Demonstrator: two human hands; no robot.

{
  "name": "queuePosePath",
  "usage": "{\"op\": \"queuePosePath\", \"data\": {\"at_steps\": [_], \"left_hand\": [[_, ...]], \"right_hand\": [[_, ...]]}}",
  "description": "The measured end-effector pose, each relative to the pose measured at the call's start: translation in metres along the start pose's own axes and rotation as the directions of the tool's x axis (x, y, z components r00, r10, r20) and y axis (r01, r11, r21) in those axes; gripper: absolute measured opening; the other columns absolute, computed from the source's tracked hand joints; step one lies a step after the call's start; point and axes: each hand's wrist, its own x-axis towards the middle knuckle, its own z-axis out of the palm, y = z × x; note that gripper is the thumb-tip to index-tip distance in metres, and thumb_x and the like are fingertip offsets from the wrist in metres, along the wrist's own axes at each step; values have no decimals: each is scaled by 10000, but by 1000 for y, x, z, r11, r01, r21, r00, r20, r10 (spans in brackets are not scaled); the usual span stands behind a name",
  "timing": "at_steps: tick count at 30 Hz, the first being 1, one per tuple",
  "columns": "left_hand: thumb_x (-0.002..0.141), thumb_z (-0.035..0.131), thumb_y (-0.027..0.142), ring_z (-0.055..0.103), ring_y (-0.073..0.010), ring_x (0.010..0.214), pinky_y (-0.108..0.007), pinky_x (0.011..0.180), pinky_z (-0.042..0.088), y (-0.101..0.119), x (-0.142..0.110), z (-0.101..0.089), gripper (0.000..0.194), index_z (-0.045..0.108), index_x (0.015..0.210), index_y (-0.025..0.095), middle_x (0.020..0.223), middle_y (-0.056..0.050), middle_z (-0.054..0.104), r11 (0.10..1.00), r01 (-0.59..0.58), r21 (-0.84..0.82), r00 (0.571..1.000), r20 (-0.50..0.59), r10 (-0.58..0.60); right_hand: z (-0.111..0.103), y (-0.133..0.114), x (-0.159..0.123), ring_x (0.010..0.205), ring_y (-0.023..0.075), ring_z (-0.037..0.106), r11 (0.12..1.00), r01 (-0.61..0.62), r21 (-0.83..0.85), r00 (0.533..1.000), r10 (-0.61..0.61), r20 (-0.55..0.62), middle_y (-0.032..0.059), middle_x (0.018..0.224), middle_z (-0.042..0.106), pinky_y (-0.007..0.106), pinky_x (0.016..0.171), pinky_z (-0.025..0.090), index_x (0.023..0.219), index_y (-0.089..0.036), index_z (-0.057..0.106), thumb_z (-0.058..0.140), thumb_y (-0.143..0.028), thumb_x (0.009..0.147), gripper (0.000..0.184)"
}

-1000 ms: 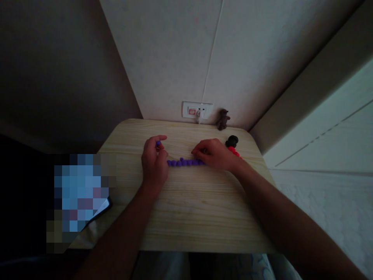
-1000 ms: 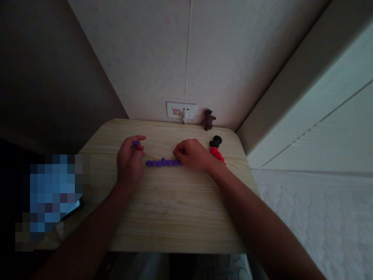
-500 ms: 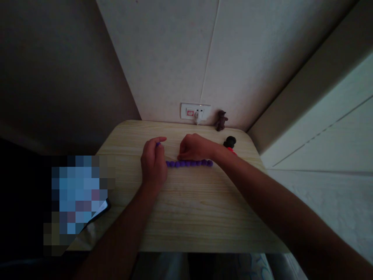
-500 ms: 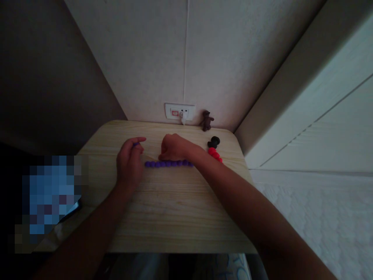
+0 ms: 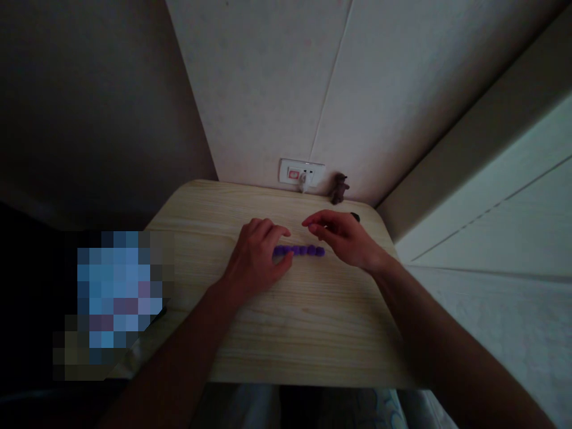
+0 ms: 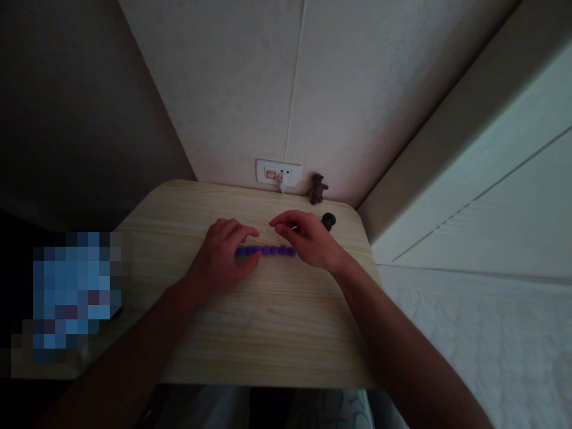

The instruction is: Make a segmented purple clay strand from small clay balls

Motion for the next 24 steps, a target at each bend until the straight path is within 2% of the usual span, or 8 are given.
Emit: {"op": "queuePosePath", "data": {"at_steps": [6,12,17,24], "left_hand": [[854,688,280,553,-302,1076,-481,977,469,-1,-2,2,289,658,1128,194,1070,-96,646,998,-23,64,998,56,19],[844,711,262,572,-303,1075,-479,976,478,-3,-1,5,310,654,1136,175,1072,-96,642,998,-33,61,998,53,30],[836,725,255,579,-300,1076,-469,977,483,-5,-2,6,330,644,1147,180,1080,-95,641,997,-32,65,998,54,29],[859,694,241,581,-289,1055,-464,954,487,-4,-1,5,208,657,1057,188,1060,-83,664,997,-43,58,996,86,38]], "right_hand": [[9,21,-3,670,146,580,995,52,86,990,-40,-132,24,747,663,291,627,470,963,-172,733,633,-464,933,310],[13,32,-10,793,168,632,992,114,52,966,-98,-241,58,934,715,322,720,515,1067,-203,736,613,-392,965,247],[19,27,-15,770,155,623,990,142,-23,962,-143,-235,47,900,695,298,684,497,997,-198,704,580,-378,999,218],[29,22,-19,688,145,584,976,187,-115,962,-206,-181,5,758,644,280,631,474,872,-207,677,692,-365,941,173]]}}
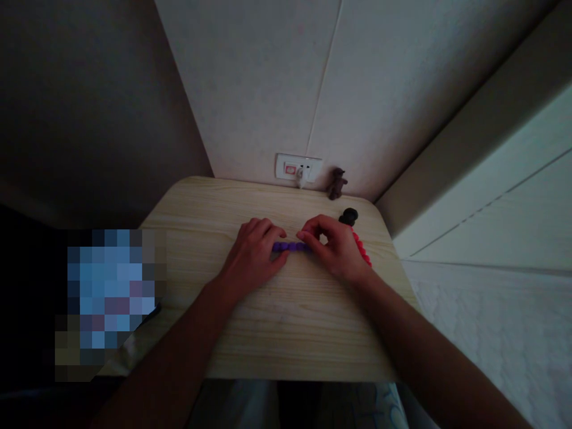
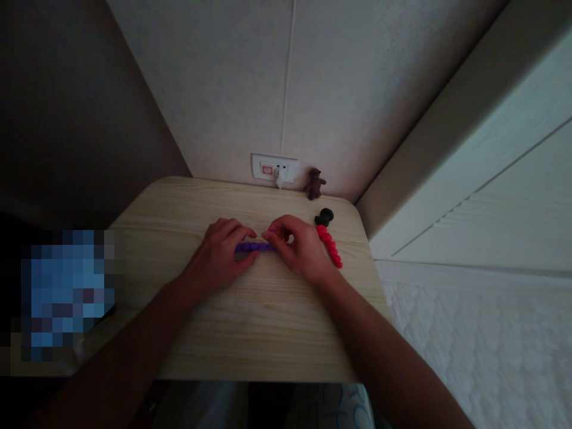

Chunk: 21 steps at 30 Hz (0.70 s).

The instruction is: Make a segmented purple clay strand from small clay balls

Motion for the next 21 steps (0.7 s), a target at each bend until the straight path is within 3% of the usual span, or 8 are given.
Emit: {"op": "queuePosePath", "data": {"at_steps": [4,8,11,17,21], "left_hand": [[851,707,233,585,-288,1052,-459,951,492,1,1,-1,214,662,1054,186,1051,-83,662,1000,8,-13,1000,-20,-8],[833,722,226,587,-291,1051,-464,948,495,0,1,-1,233,667,1054,180,1047,-83,661,1000,11,-27,1000,-20,-11],[830,720,223,590,-294,1047,-469,941,495,0,1,-1,236,667,1055,178,1051,-86,664,1000,8,-26,1000,-18,-9],[835,709,212,593,-284,1040,-457,947,491,1,1,0,222,669,1051,180,1037,-81,663,999,6,-37,999,-34,-8],[831,707,209,590,-283,1041,-453,953,489,0,0,0,214,672,1039,174,1039,-84,662,999,-3,-40,999,-38,2]], "right_hand": [[-1,-2,-2,749,155,653,1000,-19,6,1000,19,-11,30,854,723,284,674,519,968,-210,732,633,-336,983,161],[-1,-1,0,882,169,695,998,65,-10,996,-65,-60,51,972,749,327,813,558,1158,-248,759,563,-241,1016,242],[1,3,1,894,170,690,994,106,33,989,-101,-108,48,963,742,327,803,565,1114,-274,794,641,-225,972,214],[5,5,-2,765,165,716,965,-78,249,984,114,-135,41,888,786,310,720,590,942,-239,812,835,-355,817,172],[5,2,-5,678,147,674,957,-146,251,979,177,-103,15,757,741,275,636,549,824,-209,760,871,-405,767,232]]}}
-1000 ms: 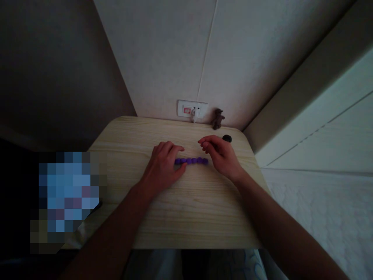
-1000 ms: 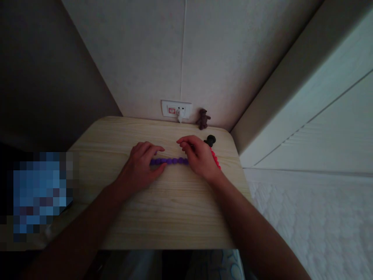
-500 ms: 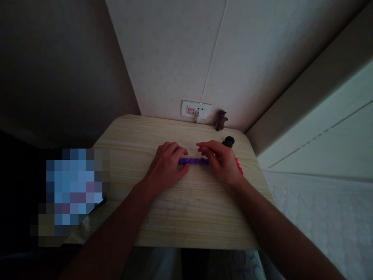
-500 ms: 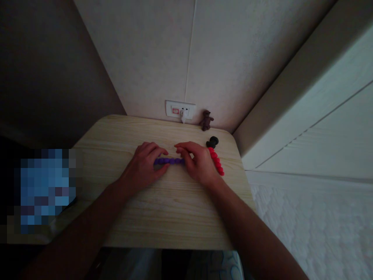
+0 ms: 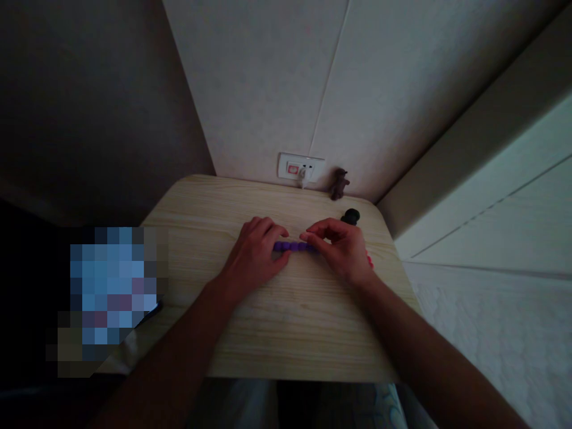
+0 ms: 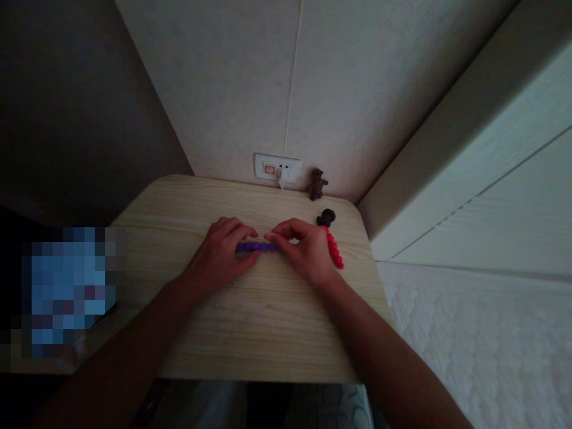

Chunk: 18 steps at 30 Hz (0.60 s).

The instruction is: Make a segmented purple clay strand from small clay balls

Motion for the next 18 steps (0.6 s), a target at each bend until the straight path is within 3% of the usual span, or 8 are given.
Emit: {"op": "queuePosePath", "data": {"at_steps": [4,8,12,15,18], "left_hand": [[838,704,222,592,-281,1045,-447,949,492,-1,-1,0,198,670,1027,178,1040,-86,664,1000,3,3,1000,3,-3],[835,702,218,594,-276,1039,-445,947,494,-1,-1,0,189,665,1018,186,1033,-82,667,1000,10,-3,1000,-14,-10],[824,709,216,599,-275,1043,-442,946,501,-1,0,1,209,661,1027,198,1031,-77,666,999,22,-31,999,-26,-23],[807,720,209,601,-275,1042,-441,949,507,-1,0,0,225,663,1025,199,1030,-78,668,998,29,-49,999,-32,-30],[817,717,221,599,-274,1041,-444,954,510,0,0,0,217,666,1026,189,1036,-83,669,998,29,-52,999,-31,-30]], "right_hand": [[0,1,-1,643,126,611,999,12,-39,1000,-12,8,-13,707,679,258,603,504,784,-209,708,883,-388,756,252],[1,3,0,700,136,640,998,56,9,998,-56,4,-2,766,698,272,668,551,815,-214,699,878,-369,765,242],[2,3,-1,799,168,731,999,36,5,999,-36,32,47,918,777,319,761,611,976,-219,748,773,-382,877,193],[2,0,-4,859,184,765,1000,28,-10,998,-27,52,69,996,800,337,792,629,1141,-229,740,658,-406,965,263],[1,-5,-6,793,166,747,995,64,-74,996,-59,63,50,889,792,303,742,610,1059,-223,760,651,-411,974,233]]}}
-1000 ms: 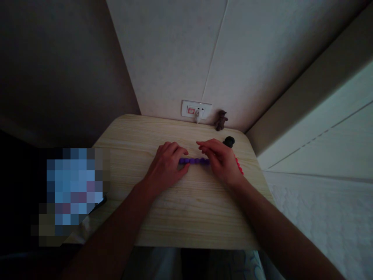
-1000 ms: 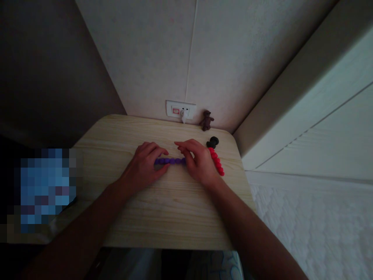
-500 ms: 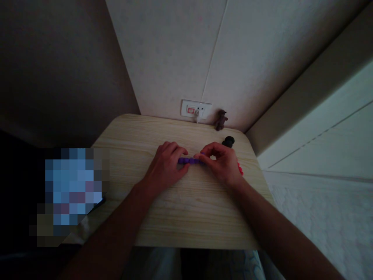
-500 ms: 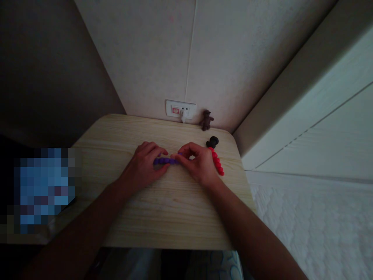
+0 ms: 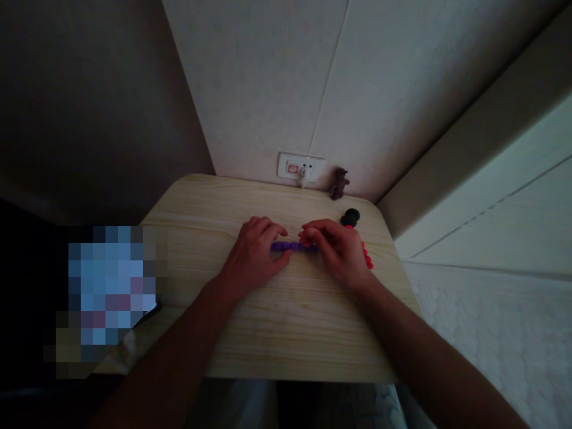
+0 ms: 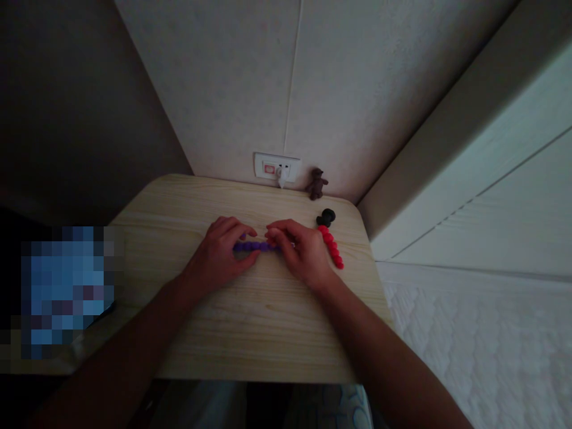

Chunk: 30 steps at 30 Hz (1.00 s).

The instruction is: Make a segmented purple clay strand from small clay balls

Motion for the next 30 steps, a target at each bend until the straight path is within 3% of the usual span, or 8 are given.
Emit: {"op": "queuePosePath", "data": {"at_steps": [3,5,9,14,20,22,25,30], "left_hand": [[833,712,242,598,-270,1032,-443,954,511,0,-1,0,202,668,1022,185,1022,-82,666,1000,9,-1,1000,-10,-9],[835,713,247,598,-269,1026,-443,950,512,0,-1,0,201,672,1021,184,1013,-81,664,1000,16,0,1000,-10,-16],[827,719,239,602,-269,1033,-443,959,511,-1,-1,1,220,675,1034,181,1019,-80,665,1000,14,0,1000,-4,-14],[821,729,243,610,-263,1028,-434,965,514,-2,0,1,219,665,1024,195,999,-71,666,1000,14,4,1000,-19,-14],[818,721,234,612,-265,1020,-441,942,518,0,1,0,214,666,1022,197,1004,-74,668,1000,23,-8,1000,-12,-23],[817,722,240,612,-265,1012,-443,934,518,0,1,0,211,667,1017,199,1003,-75,668,1000,27,-10,1000,-10,-27],[822,721,247,611,-265,1013,-438,932,517,-1,1,-1,211,668,1020,193,1003,-77,667,1000,20,-11,1000,-12,-20],[821,725,245,607,-267,1017,-438,940,516,-2,0,1,228,675,1034,181,999,-77,658,1000,13,-4,1000,-13,-13]], "right_hand": [[-1,-1,-1,652,149,694,999,18,-49,1000,-19,-16,28,748,764,267,601,555,867,-210,774,762,-423,890,215],[-2,0,-1,622,156,689,999,19,-45,999,-21,-41,30,728,771,271,566,546,840,-207,786,822,-419,831,216],[-1,2,1,753,182,722,986,114,-118,993,-118,-21,59,883,800,324,696,593,1033,-232,806,741,-351,914,181],[0,-9,2,917,187,684,938,263,-224,965,-255,65,71,997,729,360,831,568,1313,-262,686,498,-234,1043,330],[0,-14,0,754,177,673,927,205,-313,979,-196,63,52,804,725,319,720,544,942,-217,764,543,-328,1036,264],[0,-11,-1,734,179,695,930,193,-314,981,-183,61,44,801,760,319,703,555,897,-231,779,614,-358,1003,234],[0,-5,-1,807,196,738,932,219,-291,975,-219,33,44,913,806,338,756,588,1009,-256,800,692,-345,957,150],[2,-6,-1,943,204,760,946,210,-246,978,-206,45,60,1040,810,364,856,611,1206,-255,749,573,-254,1013,261]]}}
